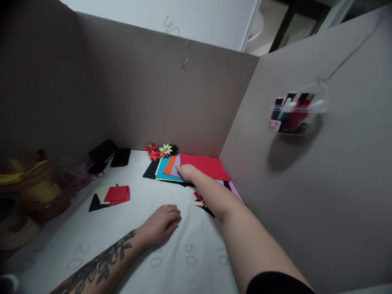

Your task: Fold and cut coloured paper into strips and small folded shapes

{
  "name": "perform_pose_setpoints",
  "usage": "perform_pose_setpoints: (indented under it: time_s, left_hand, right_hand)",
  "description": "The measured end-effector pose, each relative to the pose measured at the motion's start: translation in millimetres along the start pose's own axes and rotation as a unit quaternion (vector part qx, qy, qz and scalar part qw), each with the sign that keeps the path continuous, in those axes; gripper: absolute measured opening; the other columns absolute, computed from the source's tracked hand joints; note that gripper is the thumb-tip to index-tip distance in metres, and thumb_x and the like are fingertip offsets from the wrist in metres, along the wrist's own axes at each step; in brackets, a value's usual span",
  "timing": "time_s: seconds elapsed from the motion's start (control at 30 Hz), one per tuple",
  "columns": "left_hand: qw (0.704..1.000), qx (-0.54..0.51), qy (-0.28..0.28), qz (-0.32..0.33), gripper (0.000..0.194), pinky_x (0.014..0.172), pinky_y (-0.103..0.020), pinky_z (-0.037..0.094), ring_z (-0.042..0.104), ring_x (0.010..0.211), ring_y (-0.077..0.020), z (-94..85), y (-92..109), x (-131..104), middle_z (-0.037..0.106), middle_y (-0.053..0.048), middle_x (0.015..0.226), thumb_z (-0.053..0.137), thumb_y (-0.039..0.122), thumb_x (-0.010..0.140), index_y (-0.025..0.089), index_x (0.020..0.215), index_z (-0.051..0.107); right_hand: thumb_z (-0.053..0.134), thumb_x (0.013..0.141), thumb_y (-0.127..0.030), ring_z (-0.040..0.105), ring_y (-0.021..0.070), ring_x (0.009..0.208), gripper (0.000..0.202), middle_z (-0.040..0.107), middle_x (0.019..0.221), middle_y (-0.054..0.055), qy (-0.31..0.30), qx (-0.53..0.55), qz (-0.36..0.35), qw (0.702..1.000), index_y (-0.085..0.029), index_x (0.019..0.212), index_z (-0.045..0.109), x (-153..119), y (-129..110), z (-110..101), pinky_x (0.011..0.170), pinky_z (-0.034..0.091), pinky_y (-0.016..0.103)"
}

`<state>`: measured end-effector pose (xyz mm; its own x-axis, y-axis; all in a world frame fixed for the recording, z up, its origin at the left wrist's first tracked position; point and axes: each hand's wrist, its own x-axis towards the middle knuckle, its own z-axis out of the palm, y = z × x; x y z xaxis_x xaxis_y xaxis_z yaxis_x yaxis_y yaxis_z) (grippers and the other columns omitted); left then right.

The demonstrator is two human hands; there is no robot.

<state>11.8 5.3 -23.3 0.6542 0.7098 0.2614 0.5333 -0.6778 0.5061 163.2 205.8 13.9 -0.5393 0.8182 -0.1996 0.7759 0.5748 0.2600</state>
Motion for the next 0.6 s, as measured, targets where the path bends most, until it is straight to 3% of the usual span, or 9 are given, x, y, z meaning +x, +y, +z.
perform_pose_setpoints:
  time_s: [0.2,0.33,0.43,0.47,0.53,0.6]
  left_hand:
    - [1.000,-0.008,0.005,0.002,0.014,0.088,-0.034,0.041,0.055,0.095,-0.0192,-1.4,-1,0,0.063,-0.005,0.098,0.052,0.016,0.080,0.019,0.091,0.061]
    - [1.000,-0.008,0.012,-0.005,0.013,0.087,-0.035,0.042,0.056,0.094,-0.0198,1.9,1,-2,0.063,-0.005,0.098,0.052,0.017,0.079,0.019,0.089,0.061]
    - [0.999,-0.039,0.015,-0.006,0.014,0.087,-0.035,0.042,0.057,0.093,-0.0198,2.6,0,-1,0.065,-0.005,0.096,0.053,0.017,0.078,0.020,0.087,0.063]
    - [0.997,-0.061,0.039,-0.022,0.015,0.089,-0.035,0.042,0.057,0.094,-0.0203,-0.1,-3,1,0.065,-0.006,0.097,0.052,0.018,0.079,0.020,0.089,0.064]
    - [0.977,-0.128,0.139,-0.097,0.019,0.093,-0.037,0.041,0.056,0.102,-0.0223,-12.5,-12,4,0.064,-0.008,0.106,0.051,0.026,0.082,0.020,0.095,0.064]
    - [0.903,-0.233,0.282,-0.226,0.031,0.095,-0.039,0.040,0.054,0.110,-0.0243,-33.5,-29,3,0.061,-0.010,0.115,0.048,0.040,0.085,0.020,0.105,0.060]
  right_hand:
    - [0.032,0.090,-0.015,0.055,0.0248,0.108,0.052,0.052,0.128,0.015,0.065,0.037,0.126,0.989,-0.026,0.141,0.027,-18,14,14,0.077,0.044,0.032]
    - [0.033,0.090,-0.017,0.061,0.0244,0.097,0.041,0.063,0.113,0.012,0.073,0.076,0.236,0.966,-0.024,0.127,0.049,-37,35,16,0.068,0.045,0.028]
    - [0.026,0.093,-0.021,0.061,0.0259,0.098,0.042,0.063,0.112,0.015,0.100,0.089,0.302,0.944,-0.019,0.126,0.052,-52,46,4,0.068,0.045,0.029]
    - [0.022,0.094,-0.023,0.060,0.0268,0.098,0.044,0.062,0.113,0.017,0.120,0.093,0.313,0.938,-0.016,0.125,0.053,-58,44,-2,0.070,0.045,0.030]
    - [0.022,0.095,-0.027,0.059,0.0267,0.101,0.046,0.063,0.113,0.018,0.195,0.121,0.276,0.933,-0.013,0.121,0.057,-70,30,-14,0.077,0.045,0.032]
    - [0.028,0.094,-0.025,0.057,0.0239,0.108,0.041,0.061,0.119,0.014,0.278,0.171,0.092,0.941,-0.015,0.123,0.056,-87,3,-21,0.087,0.043,0.032]
